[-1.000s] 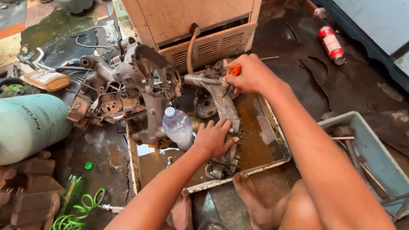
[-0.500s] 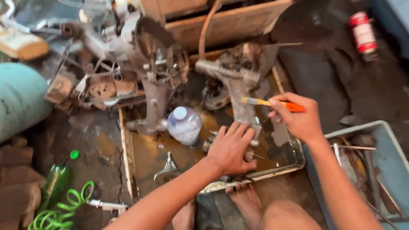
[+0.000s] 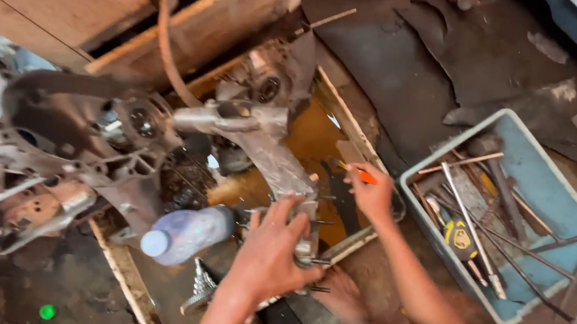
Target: Cleaning disassembled motorcycle engine components using a brush and water to remove grime.
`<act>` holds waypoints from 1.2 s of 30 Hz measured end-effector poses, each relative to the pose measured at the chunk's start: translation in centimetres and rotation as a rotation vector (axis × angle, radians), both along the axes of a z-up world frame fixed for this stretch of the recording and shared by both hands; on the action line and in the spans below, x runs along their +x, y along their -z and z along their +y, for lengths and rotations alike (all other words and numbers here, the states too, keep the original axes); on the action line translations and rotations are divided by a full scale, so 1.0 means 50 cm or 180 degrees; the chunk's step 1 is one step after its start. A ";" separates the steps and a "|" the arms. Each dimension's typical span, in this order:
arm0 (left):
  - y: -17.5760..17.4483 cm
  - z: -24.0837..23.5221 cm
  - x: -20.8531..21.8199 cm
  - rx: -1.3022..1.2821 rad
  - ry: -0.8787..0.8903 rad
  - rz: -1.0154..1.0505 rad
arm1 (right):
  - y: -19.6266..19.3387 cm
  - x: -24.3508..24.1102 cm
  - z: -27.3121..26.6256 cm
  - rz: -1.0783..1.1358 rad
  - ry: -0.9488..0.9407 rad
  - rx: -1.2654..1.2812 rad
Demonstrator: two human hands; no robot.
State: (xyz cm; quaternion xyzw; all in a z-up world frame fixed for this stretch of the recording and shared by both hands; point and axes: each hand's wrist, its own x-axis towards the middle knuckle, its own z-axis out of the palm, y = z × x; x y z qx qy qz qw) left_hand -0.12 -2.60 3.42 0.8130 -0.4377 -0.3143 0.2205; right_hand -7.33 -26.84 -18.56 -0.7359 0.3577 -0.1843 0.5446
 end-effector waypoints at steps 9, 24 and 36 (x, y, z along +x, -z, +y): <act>0.060 0.019 -0.009 -0.0946 -0.0351 -0.0124 | 0.079 0.031 -0.006 -0.0099 0.0004 0.0155; 0.081 0.019 -0.012 -0.1024 -0.0530 -0.0190 | -0.472 0.217 0.136 -0.1231 -0.2158 -0.1336; 0.116 0.011 -0.008 -0.1140 -0.0583 -0.0334 | -0.477 0.240 0.182 -0.1082 -0.2047 -0.1487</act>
